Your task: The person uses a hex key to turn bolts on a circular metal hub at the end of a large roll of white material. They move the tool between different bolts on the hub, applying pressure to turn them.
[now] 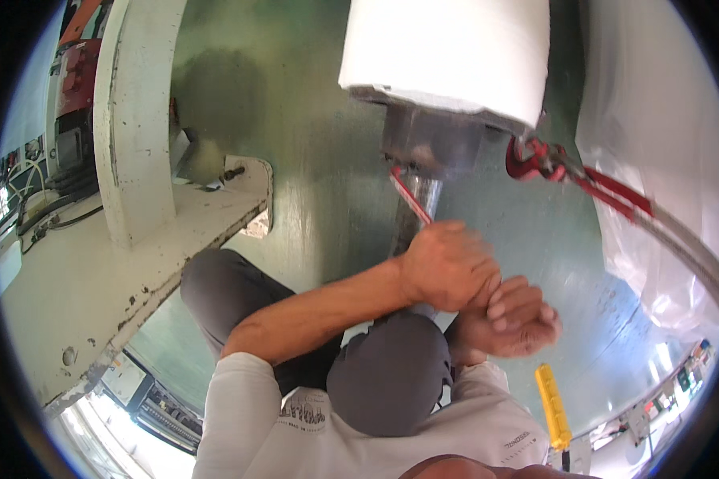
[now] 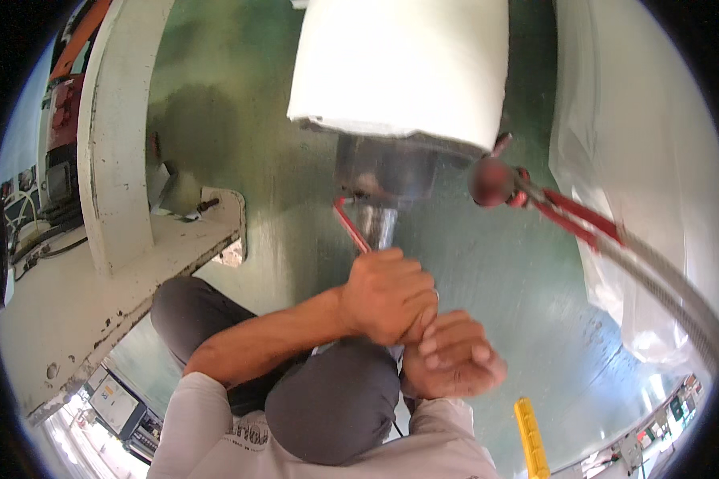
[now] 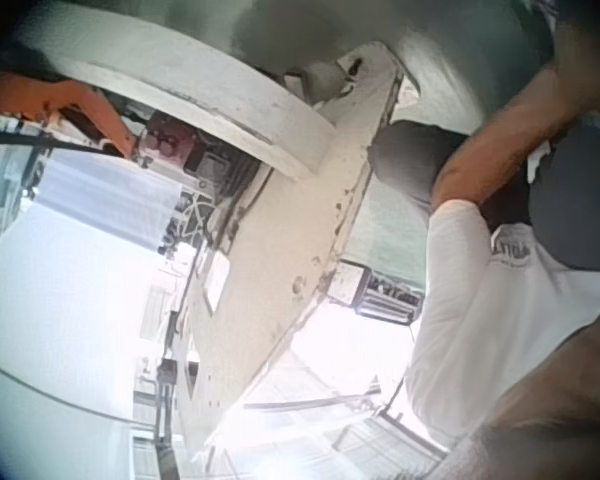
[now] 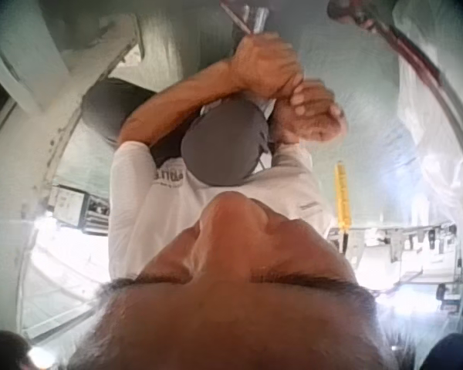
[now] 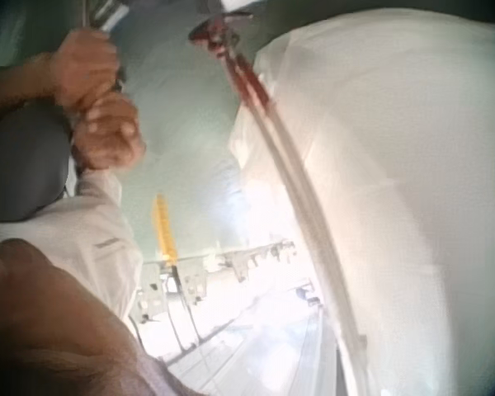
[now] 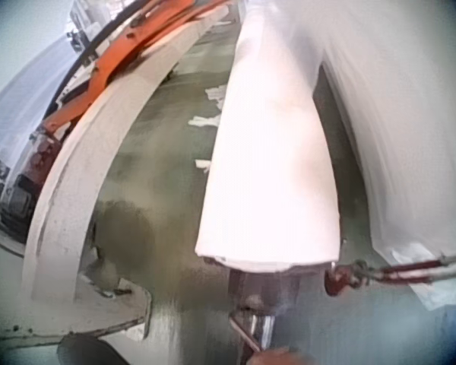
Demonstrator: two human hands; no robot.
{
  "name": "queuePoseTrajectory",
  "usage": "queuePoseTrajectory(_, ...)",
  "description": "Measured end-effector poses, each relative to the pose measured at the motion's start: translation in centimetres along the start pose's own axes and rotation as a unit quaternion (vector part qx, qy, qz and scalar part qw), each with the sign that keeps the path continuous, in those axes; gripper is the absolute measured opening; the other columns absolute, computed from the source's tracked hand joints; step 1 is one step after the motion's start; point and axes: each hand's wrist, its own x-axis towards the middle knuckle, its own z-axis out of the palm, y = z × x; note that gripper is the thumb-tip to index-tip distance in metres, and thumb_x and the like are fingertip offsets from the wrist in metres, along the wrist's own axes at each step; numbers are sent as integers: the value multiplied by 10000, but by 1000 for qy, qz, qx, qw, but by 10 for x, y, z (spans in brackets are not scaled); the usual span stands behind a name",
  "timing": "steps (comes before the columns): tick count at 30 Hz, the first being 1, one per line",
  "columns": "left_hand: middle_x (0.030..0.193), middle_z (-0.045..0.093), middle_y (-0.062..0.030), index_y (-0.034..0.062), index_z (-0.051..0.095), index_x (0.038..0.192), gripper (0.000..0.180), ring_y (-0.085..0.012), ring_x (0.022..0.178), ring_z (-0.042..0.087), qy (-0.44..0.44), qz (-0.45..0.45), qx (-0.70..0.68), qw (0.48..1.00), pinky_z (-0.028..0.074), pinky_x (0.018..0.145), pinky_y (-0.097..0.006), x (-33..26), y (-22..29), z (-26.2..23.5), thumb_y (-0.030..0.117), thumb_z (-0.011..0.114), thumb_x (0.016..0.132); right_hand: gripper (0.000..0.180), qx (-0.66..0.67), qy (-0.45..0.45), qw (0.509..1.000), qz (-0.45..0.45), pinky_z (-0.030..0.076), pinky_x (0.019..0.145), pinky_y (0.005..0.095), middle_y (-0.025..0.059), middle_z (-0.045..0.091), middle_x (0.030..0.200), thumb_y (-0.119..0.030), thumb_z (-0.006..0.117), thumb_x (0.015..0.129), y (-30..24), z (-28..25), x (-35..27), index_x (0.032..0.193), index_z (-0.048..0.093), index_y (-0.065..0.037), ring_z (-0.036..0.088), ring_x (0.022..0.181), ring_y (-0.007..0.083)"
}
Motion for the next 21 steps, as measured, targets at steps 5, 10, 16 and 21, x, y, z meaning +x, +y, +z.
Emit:
queuePoseTrajectory(5,607,415,-8,120,518,606,177,-173,533,454,15,14,7,1000,321,492,-318,6,-1,-4,192,664,676,197,-63,-27,993,-101,444,516,328,35,438,585,-228,397,1048,5,17,-1,1071,505,-64,474,535,186)
queuePoseTrajectory(10,616,406,-8,103,532,622,171,-165,514,415,38,15,10,999,294,474,-315,9,2,1,185,646,720,228,-22,-10,988,-152,485,457,372,78,527,578,-220,410,1054,11,4,0,1095,504,-16,530,505,229)
queuePoseTrajectory(16,605,404,-16,90,537,622,168,-170,502,399,22,-18,-3,1000,275,469,-330,2,3,11,171,643,724,273,51,46,991,-114,438,471,316,37,439,560,-251,323,1082,14,2,5,1085,515,-56,494,515,187)
queuePoseTrajectory(21,603,403,-16,106,510,601,183,-178,497,392,39,8,6,999,275,469,-334,8,-2,11,182,652,688,197,-197,27,967,-161,500,559,353,32,460,641,-259,367,1095,11,10,5,1120,517,-135,522,588,197)
